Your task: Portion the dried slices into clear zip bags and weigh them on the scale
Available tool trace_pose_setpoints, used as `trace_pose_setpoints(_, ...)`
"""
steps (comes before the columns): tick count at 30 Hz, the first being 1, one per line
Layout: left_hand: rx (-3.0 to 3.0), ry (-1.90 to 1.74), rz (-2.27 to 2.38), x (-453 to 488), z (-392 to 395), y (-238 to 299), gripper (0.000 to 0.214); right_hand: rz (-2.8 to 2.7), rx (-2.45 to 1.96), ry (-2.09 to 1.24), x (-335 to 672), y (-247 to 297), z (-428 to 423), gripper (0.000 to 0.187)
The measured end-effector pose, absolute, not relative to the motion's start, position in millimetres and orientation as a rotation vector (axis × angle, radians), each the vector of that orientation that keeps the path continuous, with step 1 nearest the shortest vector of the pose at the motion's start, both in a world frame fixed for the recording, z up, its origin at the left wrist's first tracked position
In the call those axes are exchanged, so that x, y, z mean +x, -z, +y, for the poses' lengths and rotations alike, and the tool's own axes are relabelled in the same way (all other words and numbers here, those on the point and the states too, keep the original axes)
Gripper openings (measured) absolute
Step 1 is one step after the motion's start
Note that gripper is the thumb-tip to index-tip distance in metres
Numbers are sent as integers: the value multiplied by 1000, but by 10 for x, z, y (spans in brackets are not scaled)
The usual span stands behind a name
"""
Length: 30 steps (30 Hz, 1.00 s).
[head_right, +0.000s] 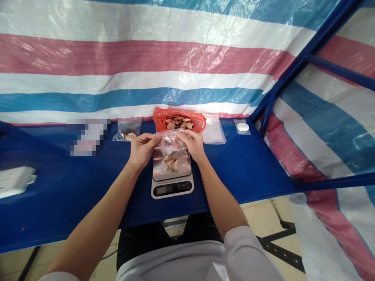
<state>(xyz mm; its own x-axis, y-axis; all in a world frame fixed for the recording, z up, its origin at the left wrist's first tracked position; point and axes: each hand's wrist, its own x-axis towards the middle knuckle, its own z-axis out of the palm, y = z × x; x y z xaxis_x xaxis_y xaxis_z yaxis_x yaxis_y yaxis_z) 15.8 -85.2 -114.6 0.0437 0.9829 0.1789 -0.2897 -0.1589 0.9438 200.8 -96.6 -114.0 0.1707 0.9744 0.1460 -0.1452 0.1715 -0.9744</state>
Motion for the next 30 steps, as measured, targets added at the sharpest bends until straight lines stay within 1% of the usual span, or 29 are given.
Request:
trace_pose_setpoints(5, 1130, -1389, 886, 156, -853, 1153, 31, -1058, -1035, -1087, 2011, 1182, -961, 32)
trace_pose_setpoints(15, 1154, -1409, 907, 182, -861, 1157, 29, -1139, -1063, -964, 1979, 1112, -1024, 34)
trace_pose_setpoints(22, 1192, -1430, 971, 178, -857, 1133, 36, -1156, -1017, -1021, 1961, 1113, -1006, 36)
trace_pose_setpoints(30, 1270, -1372, 1018, 235, -917, 1076, 39, -1167, -1045, -984, 1979, 1112, -1003, 33)
